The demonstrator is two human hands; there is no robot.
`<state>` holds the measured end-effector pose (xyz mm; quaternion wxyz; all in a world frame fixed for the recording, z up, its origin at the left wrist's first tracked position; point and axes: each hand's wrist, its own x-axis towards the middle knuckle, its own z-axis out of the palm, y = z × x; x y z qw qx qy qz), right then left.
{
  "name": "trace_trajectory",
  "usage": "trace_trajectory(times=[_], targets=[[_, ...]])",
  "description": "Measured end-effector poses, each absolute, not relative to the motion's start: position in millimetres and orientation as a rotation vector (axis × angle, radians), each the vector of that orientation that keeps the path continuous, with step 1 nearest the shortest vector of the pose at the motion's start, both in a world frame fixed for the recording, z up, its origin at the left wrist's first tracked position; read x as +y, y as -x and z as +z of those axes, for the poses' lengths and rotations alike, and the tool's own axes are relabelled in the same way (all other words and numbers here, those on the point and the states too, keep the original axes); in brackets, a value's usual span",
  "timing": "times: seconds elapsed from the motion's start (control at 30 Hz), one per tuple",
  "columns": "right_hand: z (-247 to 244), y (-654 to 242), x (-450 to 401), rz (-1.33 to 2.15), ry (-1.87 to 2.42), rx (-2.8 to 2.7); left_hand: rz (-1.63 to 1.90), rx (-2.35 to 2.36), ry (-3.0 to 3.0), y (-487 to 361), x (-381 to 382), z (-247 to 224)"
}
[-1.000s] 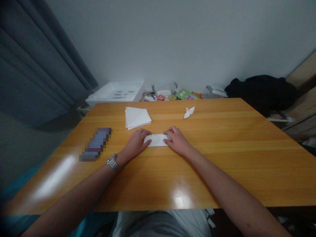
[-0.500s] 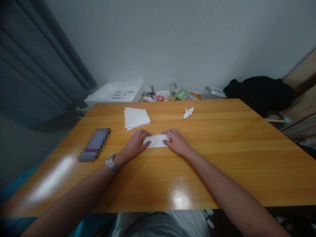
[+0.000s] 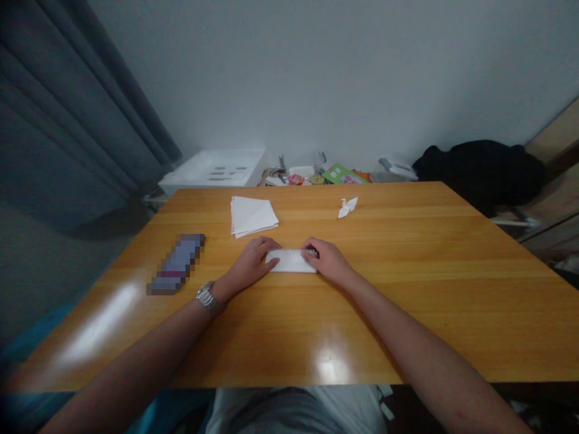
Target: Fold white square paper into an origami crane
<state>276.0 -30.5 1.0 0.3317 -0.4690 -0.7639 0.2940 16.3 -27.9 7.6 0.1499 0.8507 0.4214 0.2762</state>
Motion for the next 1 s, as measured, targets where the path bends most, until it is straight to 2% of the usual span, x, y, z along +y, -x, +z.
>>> trace_trajectory(times=[0.4, 1.0], targets=[[-5.6, -278.5, -25.2, 0.923, 1.169, -1.762, 1.06, 1.287, -1.917, -21.2, -32.4, 8.9], [-2.4, -278.8, -27.2, 0.943, 1.186, -1.711, 1.105, 1.221, -1.769, -24.7, -35.4, 16.0]])
